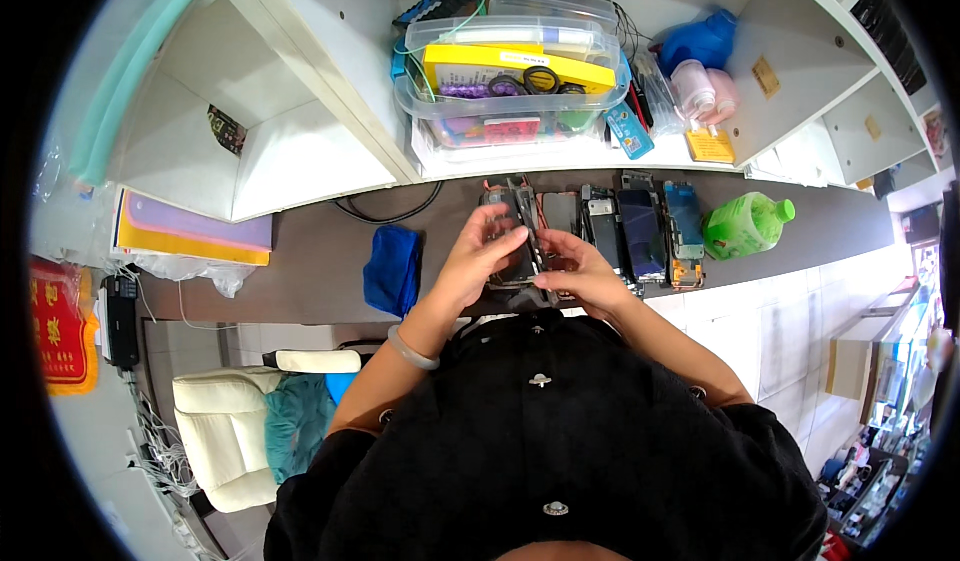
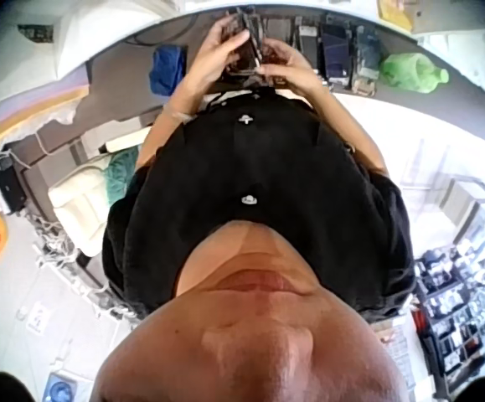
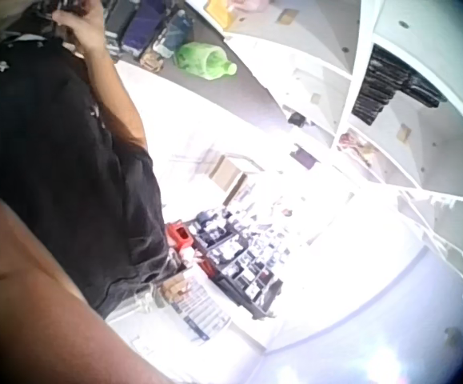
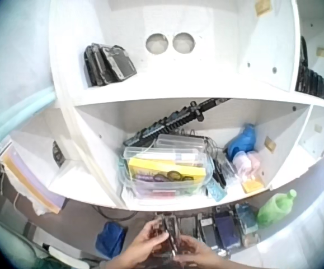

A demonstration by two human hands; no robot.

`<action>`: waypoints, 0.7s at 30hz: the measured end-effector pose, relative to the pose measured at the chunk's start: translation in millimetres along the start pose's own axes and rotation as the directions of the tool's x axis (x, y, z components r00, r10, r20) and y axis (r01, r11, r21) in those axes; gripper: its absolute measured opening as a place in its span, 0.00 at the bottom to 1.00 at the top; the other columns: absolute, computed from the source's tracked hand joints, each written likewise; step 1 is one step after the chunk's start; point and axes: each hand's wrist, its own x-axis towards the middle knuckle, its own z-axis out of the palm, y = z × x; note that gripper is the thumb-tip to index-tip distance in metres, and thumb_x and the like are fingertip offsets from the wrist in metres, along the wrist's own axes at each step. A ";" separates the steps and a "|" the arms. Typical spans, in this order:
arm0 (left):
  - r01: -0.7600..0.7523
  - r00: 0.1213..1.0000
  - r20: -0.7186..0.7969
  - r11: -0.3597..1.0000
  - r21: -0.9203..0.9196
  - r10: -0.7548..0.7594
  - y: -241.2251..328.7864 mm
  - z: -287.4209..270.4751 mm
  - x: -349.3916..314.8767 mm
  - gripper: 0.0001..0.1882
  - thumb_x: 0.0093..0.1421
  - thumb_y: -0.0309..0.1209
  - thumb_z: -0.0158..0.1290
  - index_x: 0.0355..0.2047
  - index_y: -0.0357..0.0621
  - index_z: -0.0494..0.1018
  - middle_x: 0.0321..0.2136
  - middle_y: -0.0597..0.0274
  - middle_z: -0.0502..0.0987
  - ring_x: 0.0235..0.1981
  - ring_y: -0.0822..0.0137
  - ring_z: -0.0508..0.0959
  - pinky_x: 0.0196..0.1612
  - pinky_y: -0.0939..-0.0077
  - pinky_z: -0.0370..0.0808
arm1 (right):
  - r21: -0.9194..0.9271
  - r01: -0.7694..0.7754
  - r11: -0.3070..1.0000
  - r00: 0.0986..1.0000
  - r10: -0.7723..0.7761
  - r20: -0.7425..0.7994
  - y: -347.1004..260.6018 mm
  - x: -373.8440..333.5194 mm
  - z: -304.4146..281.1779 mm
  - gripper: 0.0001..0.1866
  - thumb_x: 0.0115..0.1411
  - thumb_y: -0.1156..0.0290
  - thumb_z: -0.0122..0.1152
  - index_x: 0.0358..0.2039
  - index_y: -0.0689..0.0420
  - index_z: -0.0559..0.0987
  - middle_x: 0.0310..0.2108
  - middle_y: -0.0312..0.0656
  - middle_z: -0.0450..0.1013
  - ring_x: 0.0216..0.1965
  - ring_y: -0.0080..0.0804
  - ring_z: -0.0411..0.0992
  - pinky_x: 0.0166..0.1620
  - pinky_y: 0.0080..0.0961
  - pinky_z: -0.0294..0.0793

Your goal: The person wipes the white shelves with a blue cloth, moving items aside to clean the surfaces. They then handle several disassembled mobile phones, picking them up and placing them on the shelf.

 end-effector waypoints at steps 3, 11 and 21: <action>-0.011 1.000 -0.008 1.000 -0.019 0.011 14.7 15.2 0.0 0.42 0.52 0.37 0.61 0.63 0.57 0.49 0.49 0.53 0.64 0.49 0.64 0.67 0.49 0.64 0.68 | 0.049 -0.026 0.998 0.993 0.020 0.112 -10.5 -12.2 -4.8 0.39 0.43 0.82 0.68 0.57 0.58 0.63 0.50 0.37 0.65 0.47 0.26 0.64 0.48 0.23 0.68; -0.219 0.967 0.114 0.972 -0.087 0.228 38.4 33.3 -11.1 0.42 0.51 0.25 0.61 0.62 0.50 0.51 0.50 0.51 0.64 0.47 0.65 0.71 0.48 0.71 0.71 | -0.004 0.155 0.988 0.982 -0.154 0.107 -34.1 -27.3 0.2 0.40 0.44 0.84 0.66 0.58 0.58 0.61 0.54 0.38 0.62 0.51 0.29 0.64 0.52 0.27 0.68; -0.228 0.845 0.341 0.853 -0.470 0.413 58.9 26.9 -17.7 0.40 0.54 0.27 0.56 0.63 0.53 0.47 0.55 0.47 0.63 0.53 0.52 0.70 0.52 0.56 0.71 | 0.279 0.223 0.934 0.937 -0.285 0.204 -71.7 -38.7 8.6 0.36 0.48 0.79 0.63 0.58 0.60 0.60 0.58 0.45 0.59 0.55 0.39 0.64 0.54 0.35 0.68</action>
